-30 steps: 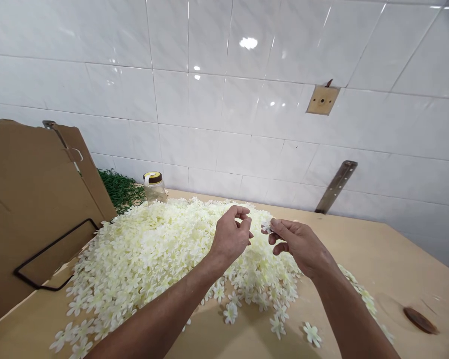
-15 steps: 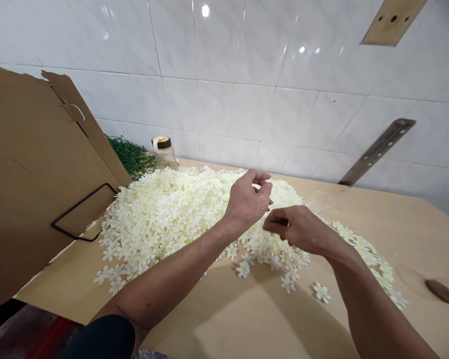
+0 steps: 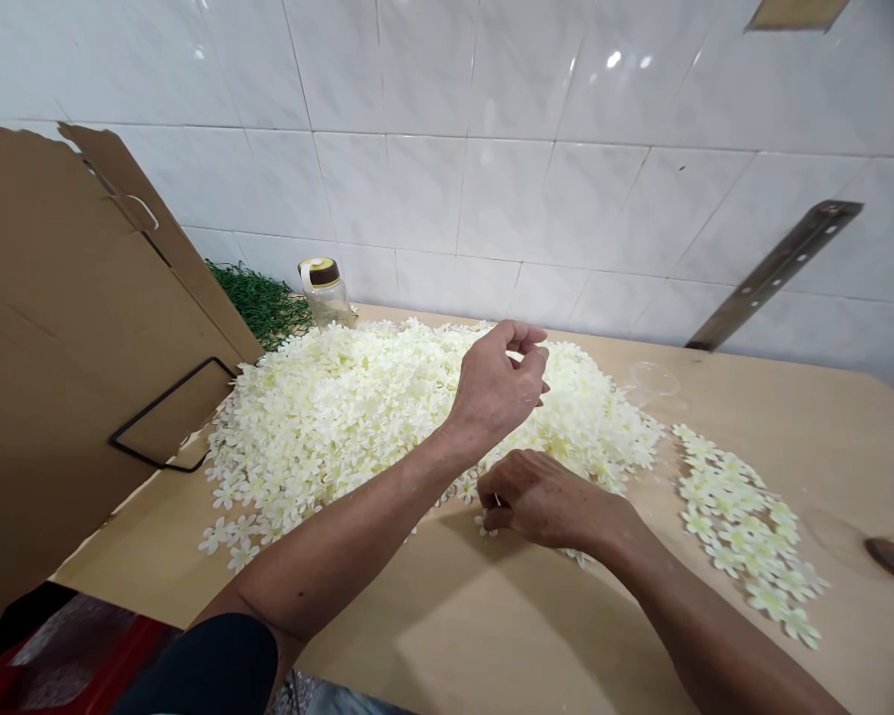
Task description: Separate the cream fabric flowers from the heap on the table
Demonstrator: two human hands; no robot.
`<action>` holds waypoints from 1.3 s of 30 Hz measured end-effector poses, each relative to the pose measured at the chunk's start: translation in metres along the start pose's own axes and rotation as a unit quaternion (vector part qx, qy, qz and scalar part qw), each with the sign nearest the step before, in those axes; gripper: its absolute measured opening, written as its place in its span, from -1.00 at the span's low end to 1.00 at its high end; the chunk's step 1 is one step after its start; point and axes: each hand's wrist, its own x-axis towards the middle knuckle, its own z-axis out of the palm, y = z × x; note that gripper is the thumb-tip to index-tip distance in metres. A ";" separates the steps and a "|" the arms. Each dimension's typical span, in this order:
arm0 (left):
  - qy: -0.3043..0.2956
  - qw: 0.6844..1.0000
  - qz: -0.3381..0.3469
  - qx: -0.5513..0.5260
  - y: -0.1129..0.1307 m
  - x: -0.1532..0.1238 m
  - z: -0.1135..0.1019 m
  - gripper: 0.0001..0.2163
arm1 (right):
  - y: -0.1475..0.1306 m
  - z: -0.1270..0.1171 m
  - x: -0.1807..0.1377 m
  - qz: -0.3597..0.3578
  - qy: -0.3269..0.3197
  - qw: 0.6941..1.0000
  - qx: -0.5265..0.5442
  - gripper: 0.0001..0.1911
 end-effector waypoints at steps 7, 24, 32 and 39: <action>-0.011 1.000 -0.007 0.010 0.001 0.002 0.000 -0.92 | 0.017 -0.019 -0.011 0.006 0.123 0.990 0.067 -0.76; -0.153 0.954 -0.214 -0.145 0.006 0.003 -0.001 -0.70 | 0.043 -0.053 -0.032 0.091 0.506 0.844 0.153 -0.79; -0.147 0.937 -0.218 -0.230 0.001 0.005 -0.002 -0.85 | 0.039 -0.053 -0.033 0.019 0.508 0.842 0.180 -0.89; -0.079 0.957 -0.152 -0.235 0.010 0.001 0.000 -0.86 | 0.033 -0.059 -0.037 0.059 0.466 0.835 0.287 -0.73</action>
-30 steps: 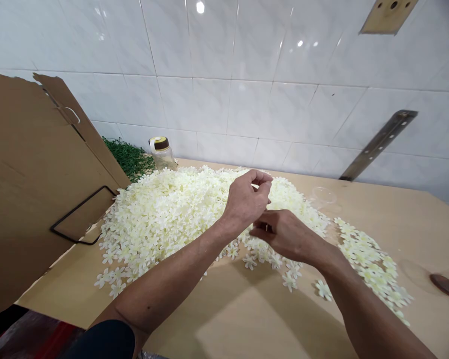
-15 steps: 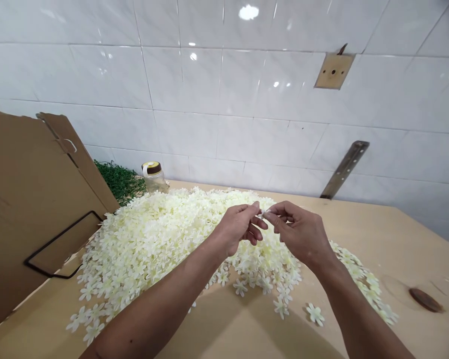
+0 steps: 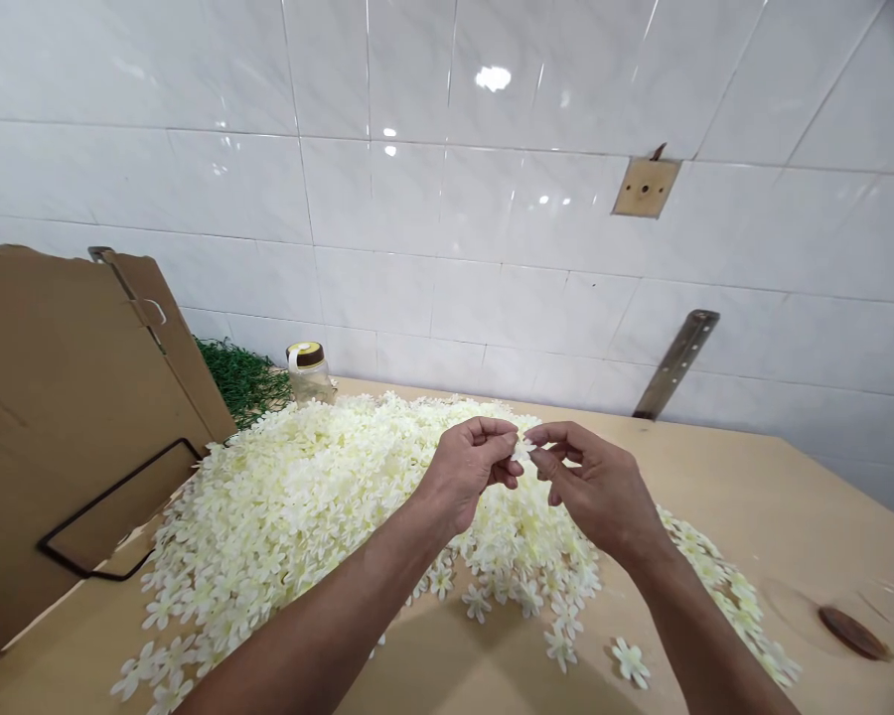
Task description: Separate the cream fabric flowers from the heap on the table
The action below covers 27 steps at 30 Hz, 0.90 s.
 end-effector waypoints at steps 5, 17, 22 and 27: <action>0.051 0.987 0.119 0.099 -0.003 -0.002 0.002 -0.86 | -0.006 0.002 0.000 0.108 -0.064 0.976 0.179 -0.52; 0.050 0.939 0.249 0.231 -0.004 -0.017 0.010 -0.87 | -0.002 0.006 0.003 0.137 -0.043 0.962 0.234 -0.60; 0.051 0.943 0.236 0.229 -0.001 -0.016 0.009 -0.84 | -0.002 0.001 0.003 0.135 -0.033 0.964 0.227 -0.60; 0.041 0.966 0.180 0.178 0.001 -0.012 0.009 -0.83 | -0.002 -0.001 0.003 0.129 -0.035 0.966 0.221 -0.55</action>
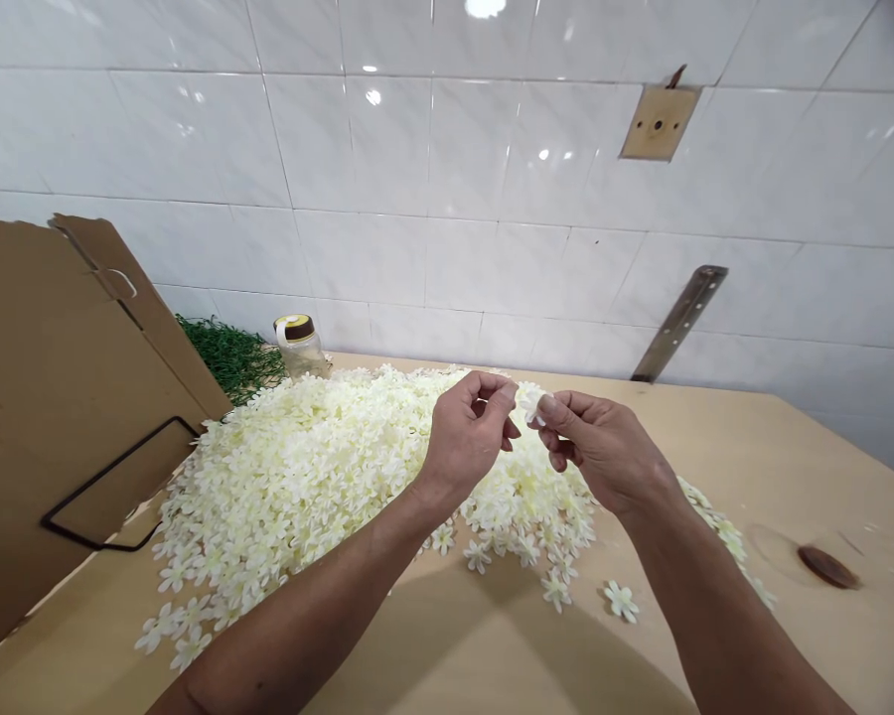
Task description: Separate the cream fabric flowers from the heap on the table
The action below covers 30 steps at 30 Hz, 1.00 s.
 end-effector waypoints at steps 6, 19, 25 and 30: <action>-0.025 0.993 -0.105 -0.055 0.000 0.005 -0.002 -0.86 | -0.002 0.003 -0.001 0.006 -0.003 0.999 0.032 -0.52; -0.118 0.975 -0.155 -0.103 0.005 0.004 -0.003 -0.70 | 0.000 0.002 0.000 0.017 -0.054 0.998 -0.005 -0.47; -0.127 0.965 -0.170 -0.156 0.007 0.004 -0.006 -0.75 | 0.002 0.000 0.001 0.026 -0.042 0.999 -0.003 -0.45; -0.096 0.968 -0.173 -0.155 0.000 0.006 -0.006 -0.77 | 0.000 -0.002 0.001 0.035 -0.052 0.998 0.021 -0.47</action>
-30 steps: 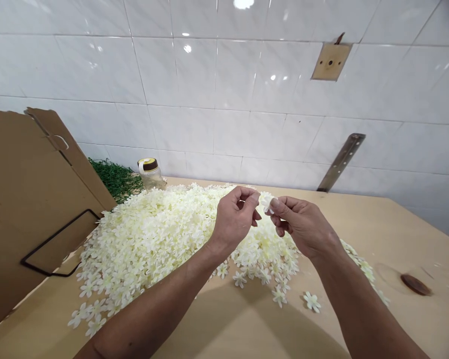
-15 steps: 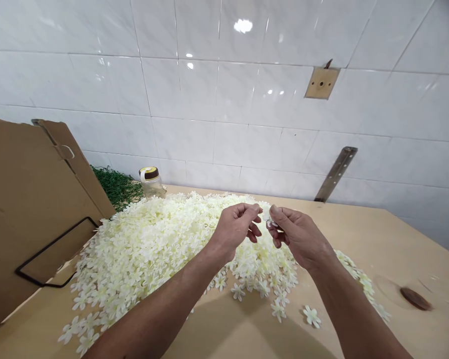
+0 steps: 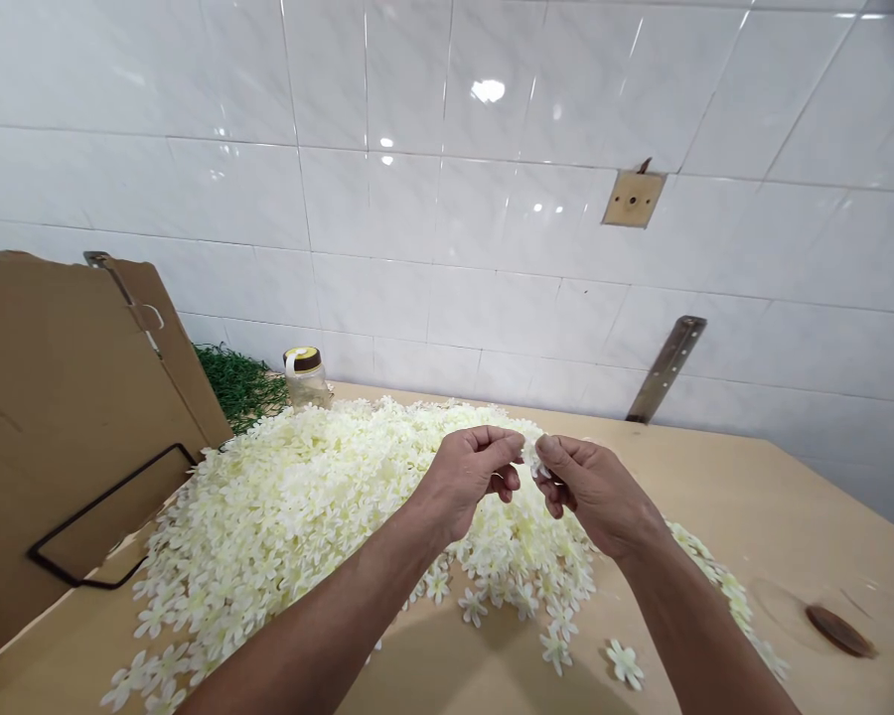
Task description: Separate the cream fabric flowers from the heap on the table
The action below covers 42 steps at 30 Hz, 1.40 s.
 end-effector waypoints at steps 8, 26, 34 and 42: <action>0.069 0.996 0.053 0.021 -0.008 0.007 -0.003 -0.79 | -0.003 -0.009 0.001 0.006 -0.005 1.000 0.025 -0.51; 0.101 0.992 0.072 0.022 -0.008 0.010 -0.006 -0.85 | 0.001 -0.011 0.006 0.014 0.006 0.999 0.032 -0.52; 0.145 0.971 0.084 0.168 -0.013 0.014 -0.013 -0.91 | 0.002 -0.010 0.006 0.020 0.005 0.999 0.028 -0.50; 0.076 0.956 0.109 0.262 -0.011 0.001 -0.002 -0.73 | 0.005 -0.007 0.007 0.006 -0.001 1.000 0.004 -0.51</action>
